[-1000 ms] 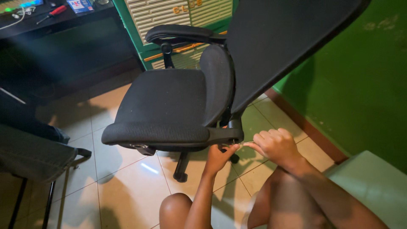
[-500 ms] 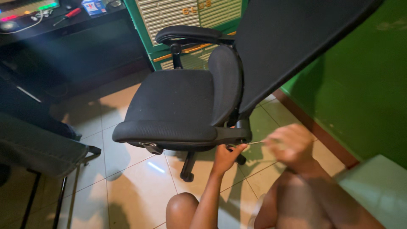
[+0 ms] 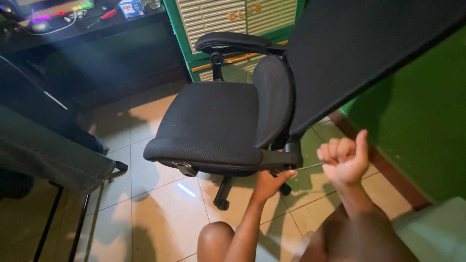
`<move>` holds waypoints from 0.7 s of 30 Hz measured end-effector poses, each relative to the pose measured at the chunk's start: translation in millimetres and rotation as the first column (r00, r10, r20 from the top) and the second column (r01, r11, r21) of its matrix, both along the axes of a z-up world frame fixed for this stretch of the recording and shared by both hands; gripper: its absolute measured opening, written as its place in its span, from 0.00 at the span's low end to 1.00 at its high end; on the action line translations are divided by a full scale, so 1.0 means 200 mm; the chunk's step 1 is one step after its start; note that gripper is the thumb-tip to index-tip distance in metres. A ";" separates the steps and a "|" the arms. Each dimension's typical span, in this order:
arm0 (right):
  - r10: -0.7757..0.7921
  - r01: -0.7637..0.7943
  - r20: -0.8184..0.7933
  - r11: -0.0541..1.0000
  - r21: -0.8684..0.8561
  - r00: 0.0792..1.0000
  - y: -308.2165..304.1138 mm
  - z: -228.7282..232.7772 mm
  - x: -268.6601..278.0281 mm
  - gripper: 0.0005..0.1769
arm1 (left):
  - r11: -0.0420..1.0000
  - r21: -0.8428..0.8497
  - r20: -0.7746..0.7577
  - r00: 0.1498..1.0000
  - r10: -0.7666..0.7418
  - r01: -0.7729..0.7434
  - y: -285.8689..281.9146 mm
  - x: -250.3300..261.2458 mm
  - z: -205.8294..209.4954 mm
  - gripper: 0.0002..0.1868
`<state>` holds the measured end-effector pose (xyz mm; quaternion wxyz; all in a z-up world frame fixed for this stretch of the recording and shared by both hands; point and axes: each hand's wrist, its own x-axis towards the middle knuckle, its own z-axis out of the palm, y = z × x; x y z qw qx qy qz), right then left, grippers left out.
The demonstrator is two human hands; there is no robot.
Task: The person retrieves a screwdriver and sits on the floor to work on a black office chair. They use the screwdriver to tighten screws on the chair's armrest and base, repeatedly adjusting and checking the components.
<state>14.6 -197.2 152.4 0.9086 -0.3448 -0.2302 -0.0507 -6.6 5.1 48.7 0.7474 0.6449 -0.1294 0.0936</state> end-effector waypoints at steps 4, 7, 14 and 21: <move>0.017 -0.019 -0.041 0.998 -0.064 0.999 0.01 0.02 0.02 0.40 | 0.997 -0.054 -0.021 0.999 -0.049 0.048 0.01 0.01 0.00 0.35; 0.101 -0.100 -0.002 0.988 -0.119 0.995 -0.01 0.01 0.01 0.39 | 0.998 -0.041 -0.001 0.999 -0.044 0.044 0.01 -0.01 -0.02 0.34; 0.074 -0.052 0.089 0.972 -0.230 0.993 -0.03 0.01 0.00 0.38 | 0.996 -0.055 -0.066 0.995 -0.073 0.069 0.03 -0.02 -0.04 0.35; 0.040 0.002 0.215 0.981 -0.192 0.976 0.02 0.04 -0.03 0.38 | 0.962 -0.215 -0.068 0.980 -0.189 0.171 0.02 -0.01 -0.02 0.42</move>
